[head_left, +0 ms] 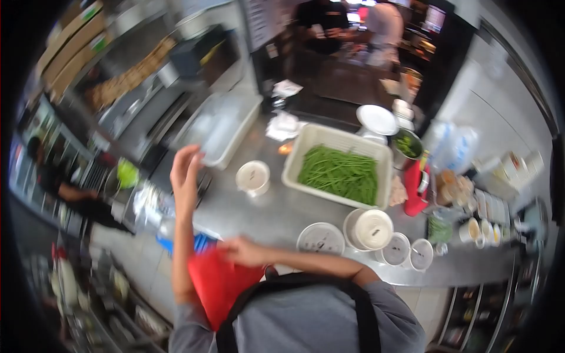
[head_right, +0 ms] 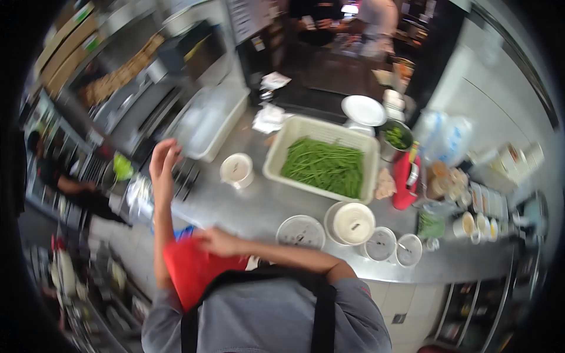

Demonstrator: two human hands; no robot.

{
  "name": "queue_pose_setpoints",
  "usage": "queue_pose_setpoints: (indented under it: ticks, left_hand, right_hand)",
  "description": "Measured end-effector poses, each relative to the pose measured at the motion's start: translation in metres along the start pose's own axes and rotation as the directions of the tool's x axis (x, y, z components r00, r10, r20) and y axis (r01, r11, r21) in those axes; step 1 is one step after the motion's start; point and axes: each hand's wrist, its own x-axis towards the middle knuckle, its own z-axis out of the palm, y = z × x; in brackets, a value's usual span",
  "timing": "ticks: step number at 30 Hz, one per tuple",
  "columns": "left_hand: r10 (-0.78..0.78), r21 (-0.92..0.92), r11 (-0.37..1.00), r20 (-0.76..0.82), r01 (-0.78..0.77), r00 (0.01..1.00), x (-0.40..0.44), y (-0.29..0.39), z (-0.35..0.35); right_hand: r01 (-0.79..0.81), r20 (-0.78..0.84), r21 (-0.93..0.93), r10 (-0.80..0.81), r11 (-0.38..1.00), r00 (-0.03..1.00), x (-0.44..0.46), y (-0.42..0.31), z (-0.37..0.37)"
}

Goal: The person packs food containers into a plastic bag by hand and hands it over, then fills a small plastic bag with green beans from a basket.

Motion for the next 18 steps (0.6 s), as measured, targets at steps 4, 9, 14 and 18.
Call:
queue_pose_setpoints:
  ticks: [4,9,14,18]
  left_hand:
    - [-0.115,0.308,0.951,0.307,0.016,0.945,-0.010,0.063,-0.068]
    - [-0.216,0.508,0.860,0.272,0.051,0.938,-0.058,0.090,-0.106]
    - [-0.154,0.786,0.618,0.115,0.005,0.981,-0.096,0.082,-0.103]
    - [-0.116,0.976,0.183,-0.096,0.116,0.989,-0.132,0.046,-0.113]
  right_hand:
    - [0.002,-0.392,0.066,0.024,0.998,0.920,0.049,0.009,-0.038]
    - [-0.051,-0.251,0.408,0.166,0.912,0.954,0.065,-0.031,-0.037]
    - [-0.002,-0.153,0.136,0.023,0.991,0.988,0.088,-0.028,-0.018]
    - [0.280,-0.104,-0.347,-0.334,0.895,0.937,0.094,-0.042,-0.007]
